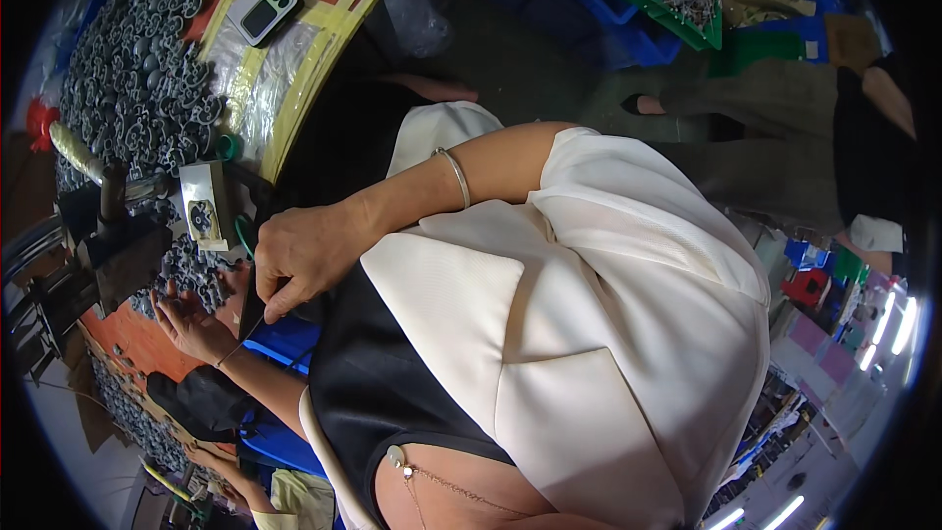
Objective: Manually assemble and press small mechanical components using a manual press tool.
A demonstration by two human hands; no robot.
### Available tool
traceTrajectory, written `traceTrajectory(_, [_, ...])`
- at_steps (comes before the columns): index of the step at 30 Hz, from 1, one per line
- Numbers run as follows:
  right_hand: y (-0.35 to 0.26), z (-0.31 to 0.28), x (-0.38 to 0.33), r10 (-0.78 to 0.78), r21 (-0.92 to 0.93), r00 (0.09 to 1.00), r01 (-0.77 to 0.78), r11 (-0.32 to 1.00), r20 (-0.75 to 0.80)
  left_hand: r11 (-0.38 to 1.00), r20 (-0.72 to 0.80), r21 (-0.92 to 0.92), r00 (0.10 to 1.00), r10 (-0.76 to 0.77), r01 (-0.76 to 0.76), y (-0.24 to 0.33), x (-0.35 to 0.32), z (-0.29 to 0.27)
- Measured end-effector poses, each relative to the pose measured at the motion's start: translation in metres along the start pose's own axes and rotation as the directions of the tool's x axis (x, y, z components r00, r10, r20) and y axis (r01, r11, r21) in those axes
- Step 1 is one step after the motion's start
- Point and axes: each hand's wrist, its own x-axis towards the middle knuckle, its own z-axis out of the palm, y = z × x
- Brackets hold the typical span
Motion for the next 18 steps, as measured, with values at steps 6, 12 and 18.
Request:
traceTrajectory(6, [0.003,0.005,-0.003,0.0,0.045,0.998,-0.003,0.999,0.061,1.0,-0.007,0.028,1.0,-0.005,0.005,0.002,-0.011,-0.016])
traceTrajectory(12, [0.008,-0.004,-0.015,-0.036,-0.079,0.999,0.034,0.996,-0.023,0.999,0.012,0.049,1.0,-0.023,0.023,0.006,-0.007,0.018])
traceTrajectory(18, [0.006,-0.006,-0.023,0.015,0.058,0.994,-0.009,0.998,-0.108,0.999,0.034,0.036,0.999,-0.004,0.003,-0.003,-0.001,0.033])
